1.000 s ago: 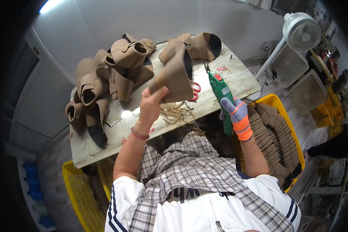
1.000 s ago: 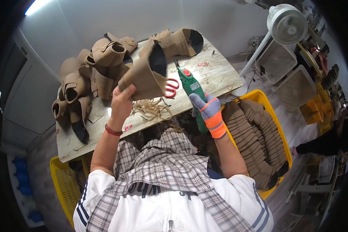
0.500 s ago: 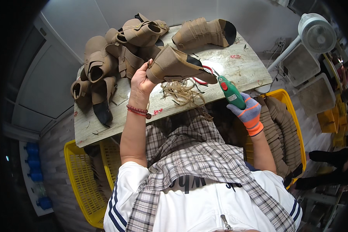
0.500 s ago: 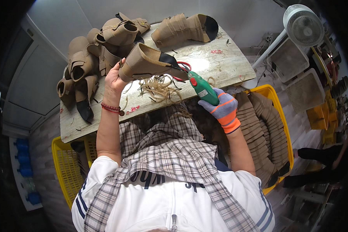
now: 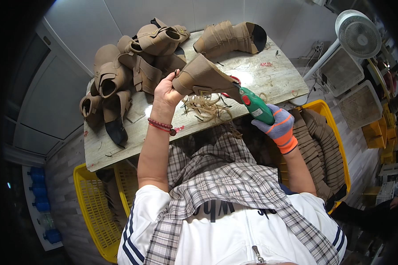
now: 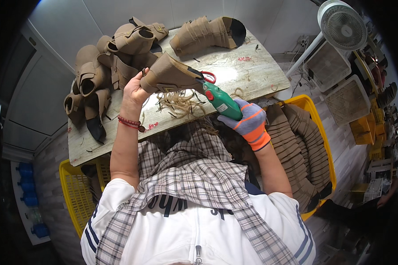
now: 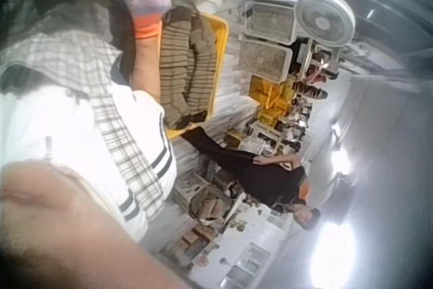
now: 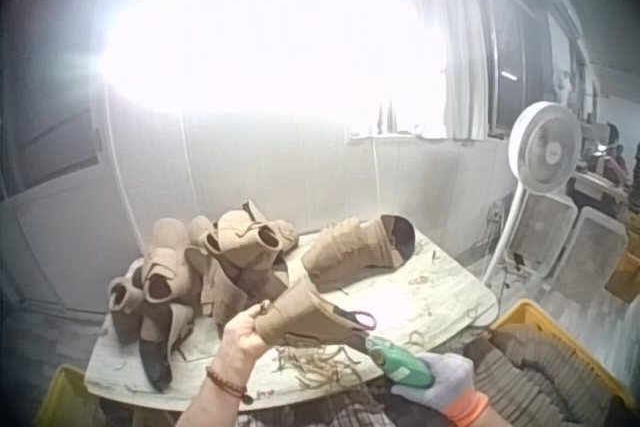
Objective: The person trims excess material from shoe uppers using scissors and a green handheld tool. They handle each upper individually, cut along edges, and place finished pieces into a yellow basket.
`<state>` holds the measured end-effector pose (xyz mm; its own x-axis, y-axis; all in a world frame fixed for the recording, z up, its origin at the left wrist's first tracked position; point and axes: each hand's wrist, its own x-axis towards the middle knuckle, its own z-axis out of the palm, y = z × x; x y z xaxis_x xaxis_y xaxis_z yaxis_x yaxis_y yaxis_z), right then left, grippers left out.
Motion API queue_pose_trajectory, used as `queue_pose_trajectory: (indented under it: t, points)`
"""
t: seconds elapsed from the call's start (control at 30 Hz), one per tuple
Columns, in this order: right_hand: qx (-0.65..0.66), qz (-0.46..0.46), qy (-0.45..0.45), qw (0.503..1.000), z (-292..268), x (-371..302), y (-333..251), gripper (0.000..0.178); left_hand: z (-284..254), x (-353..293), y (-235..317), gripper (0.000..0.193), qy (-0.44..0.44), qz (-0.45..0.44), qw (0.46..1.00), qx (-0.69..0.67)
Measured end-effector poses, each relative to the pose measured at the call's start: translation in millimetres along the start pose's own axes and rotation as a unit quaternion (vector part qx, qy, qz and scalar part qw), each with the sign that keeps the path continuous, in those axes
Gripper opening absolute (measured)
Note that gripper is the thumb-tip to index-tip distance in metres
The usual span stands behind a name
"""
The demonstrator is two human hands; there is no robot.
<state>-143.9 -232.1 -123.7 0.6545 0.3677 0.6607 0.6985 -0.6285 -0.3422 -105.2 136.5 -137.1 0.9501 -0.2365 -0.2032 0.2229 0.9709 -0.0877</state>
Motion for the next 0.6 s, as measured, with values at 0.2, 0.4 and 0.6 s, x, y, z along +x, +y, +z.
queue_pose_trajectory:
  t: [0.2,0.4,0.6]
  points:
    - [0.028,0.009,0.003,1.0,7.2,2.9,-0.2,0.054,11.5,1.6,-17.6,0.022,0.007,0.044,0.997,0.065]
    - [0.112,0.066,-0.012,0.991,11.3,10.1,-17.0,0.05,14.1,-7.4,-38.8,0.029,-0.135,0.062,0.983,0.11]
    - [0.179,0.124,-0.036,0.975,16.3,12.3,-22.6,0.046,40.7,-26.5,-68.1,0.034,-0.105,0.22,0.931,0.271]
